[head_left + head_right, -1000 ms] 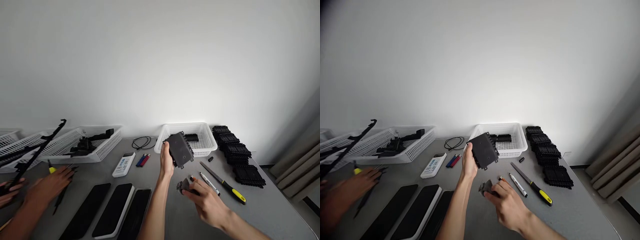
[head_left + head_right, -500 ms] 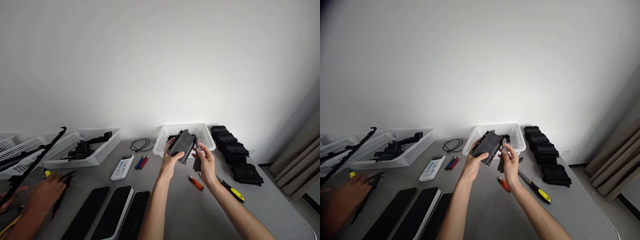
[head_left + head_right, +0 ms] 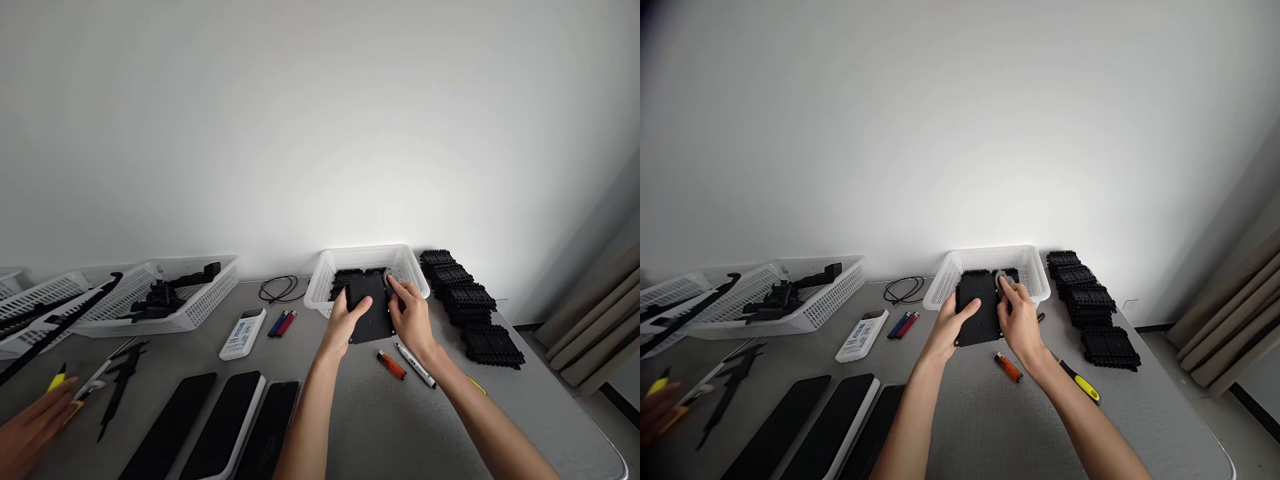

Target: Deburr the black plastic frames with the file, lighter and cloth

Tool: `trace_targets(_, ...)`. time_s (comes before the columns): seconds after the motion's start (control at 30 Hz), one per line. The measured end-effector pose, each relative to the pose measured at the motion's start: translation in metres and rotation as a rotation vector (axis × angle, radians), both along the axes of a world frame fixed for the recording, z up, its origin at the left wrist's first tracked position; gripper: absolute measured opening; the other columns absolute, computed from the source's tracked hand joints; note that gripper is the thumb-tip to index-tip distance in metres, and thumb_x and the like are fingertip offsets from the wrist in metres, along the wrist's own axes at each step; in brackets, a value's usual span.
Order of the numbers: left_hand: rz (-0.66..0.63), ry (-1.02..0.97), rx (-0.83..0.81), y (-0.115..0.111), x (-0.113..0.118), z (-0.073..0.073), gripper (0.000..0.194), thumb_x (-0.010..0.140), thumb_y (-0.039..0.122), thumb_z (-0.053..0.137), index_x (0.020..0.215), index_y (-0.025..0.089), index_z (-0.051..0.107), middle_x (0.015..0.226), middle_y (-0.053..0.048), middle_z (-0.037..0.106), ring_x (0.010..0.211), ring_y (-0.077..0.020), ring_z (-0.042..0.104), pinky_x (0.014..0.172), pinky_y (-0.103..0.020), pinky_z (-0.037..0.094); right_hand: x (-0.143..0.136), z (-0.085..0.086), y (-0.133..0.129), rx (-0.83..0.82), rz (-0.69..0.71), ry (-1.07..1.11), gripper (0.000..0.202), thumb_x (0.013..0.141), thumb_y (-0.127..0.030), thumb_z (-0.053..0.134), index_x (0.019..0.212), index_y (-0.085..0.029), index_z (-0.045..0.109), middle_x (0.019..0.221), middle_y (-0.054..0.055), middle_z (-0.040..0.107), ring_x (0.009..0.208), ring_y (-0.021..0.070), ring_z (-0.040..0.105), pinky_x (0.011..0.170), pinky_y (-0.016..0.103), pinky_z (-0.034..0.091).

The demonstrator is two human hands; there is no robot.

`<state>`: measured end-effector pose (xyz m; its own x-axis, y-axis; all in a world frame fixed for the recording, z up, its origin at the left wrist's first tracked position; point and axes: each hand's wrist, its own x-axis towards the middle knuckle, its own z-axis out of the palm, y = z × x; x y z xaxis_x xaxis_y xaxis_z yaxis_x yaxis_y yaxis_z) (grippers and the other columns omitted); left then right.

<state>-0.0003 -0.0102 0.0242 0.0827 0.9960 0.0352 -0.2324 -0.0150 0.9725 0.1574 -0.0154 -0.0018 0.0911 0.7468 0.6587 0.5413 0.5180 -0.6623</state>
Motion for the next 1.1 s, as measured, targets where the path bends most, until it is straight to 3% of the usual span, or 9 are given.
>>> trace_targets(0.27, -0.007, -0.057, -0.008, 0.002, -0.007, -0.003, 0.053, 0.064, 0.041, 0.084, 0.109, 0.02, 0.064, 0.102, -0.009, 0.074, 0.088, -0.0292, 0.071, 0.068, -0.037, 0.058, 0.005, 0.011, -0.003, -0.006, -0.029, -0.421, 0.048, 0.093, -0.016, 0.037, 0.135, -0.019, 0.058, 0.102, 0.01, 0.061, 0.074, 0.019, 0.062, 0.065, 0.031, 0.052)
trace_targets(0.43, 0.077, -0.152, -0.022, 0.003, -0.011, -0.001, 0.05, 0.059, 0.037, 0.086, 0.102, 0.019, 0.067, 0.091, -0.006, 0.076, 0.077, -0.0258, 0.071, 0.064, -0.035, 0.057, 0.01, 0.017, -0.014, 0.039, 0.117, -0.598, 0.049, 0.092, -0.012, 0.035, 0.135, -0.019, 0.057, 0.094, 0.008, 0.059, 0.07, 0.0183, 0.059, 0.061, 0.03, 0.051)
trace_targets(0.7, 0.076, -0.204, -0.083, 0.008, -0.014, 0.0, 0.049, 0.056, 0.036, 0.087, 0.097, 0.016, 0.069, 0.082, -0.007, 0.075, 0.076, -0.0299, 0.072, 0.06, -0.036, 0.056, 0.023, 0.015, -0.043, 0.072, 0.3, -0.68, 0.042, 0.095, -0.012, 0.035, 0.129, -0.015, 0.06, 0.09, 0.008, 0.059, 0.074, 0.0206, 0.06, 0.062, 0.031, 0.05)
trace_targets(0.8, 0.05, -0.184, -0.105, 0.007, -0.015, 0.001, 0.049, 0.055, 0.035, 0.088, 0.097, 0.016, 0.07, 0.082, -0.007, 0.075, 0.074, -0.03, 0.072, 0.058, -0.036, 0.056, 0.027, 0.02, -0.046, 0.038, 0.38, -0.617, 0.041, 0.094, -0.011, 0.035, 0.122, -0.015, 0.065, 0.09, 0.008, 0.06, 0.072, 0.0191, 0.059, 0.062, 0.031, 0.049)
trace_targets(0.93, 0.045, -0.159, -0.071, 0.005, -0.015, 0.001, 0.055, 0.057, 0.036, 0.088, 0.105, 0.017, 0.069, 0.093, -0.009, 0.076, 0.08, -0.0297, 0.072, 0.063, -0.036, 0.057, 0.036, 0.026, -0.038, -0.071, 0.533, -0.371, 0.039, 0.089, -0.008, 0.039, 0.104, -0.019, 0.073, 0.092, 0.006, 0.063, 0.076, 0.0169, 0.061, 0.07, 0.03, 0.05)
trace_targets(1.03, 0.083, -0.128, -0.013, 0.005, -0.016, 0.001, 0.057, 0.059, 0.039, 0.087, 0.109, 0.018, 0.068, 0.104, -0.011, 0.075, 0.089, -0.0305, 0.071, 0.069, -0.037, 0.057, 0.044, 0.019, -0.033, -0.151, 0.396, -0.126, 0.036, 0.086, -0.009, 0.039, 0.08, -0.019, 0.074, 0.083, 0.005, 0.063, 0.075, 0.0168, 0.062, 0.072, 0.031, 0.051)
trace_targets(1.1, 0.1, -0.053, 0.02, 0.006, -0.018, 0.0, 0.054, 0.06, 0.04, 0.087, 0.106, 0.019, 0.068, 0.105, -0.01, 0.075, 0.092, -0.03, 0.071, 0.071, -0.036, 0.057, 0.047, 0.006, -0.035, -0.199, 0.266, -0.025, 0.035, 0.085, -0.01, 0.04, 0.084, -0.019, 0.075, 0.085, 0.006, 0.066, 0.08, 0.0183, 0.064, 0.075, 0.032, 0.051)
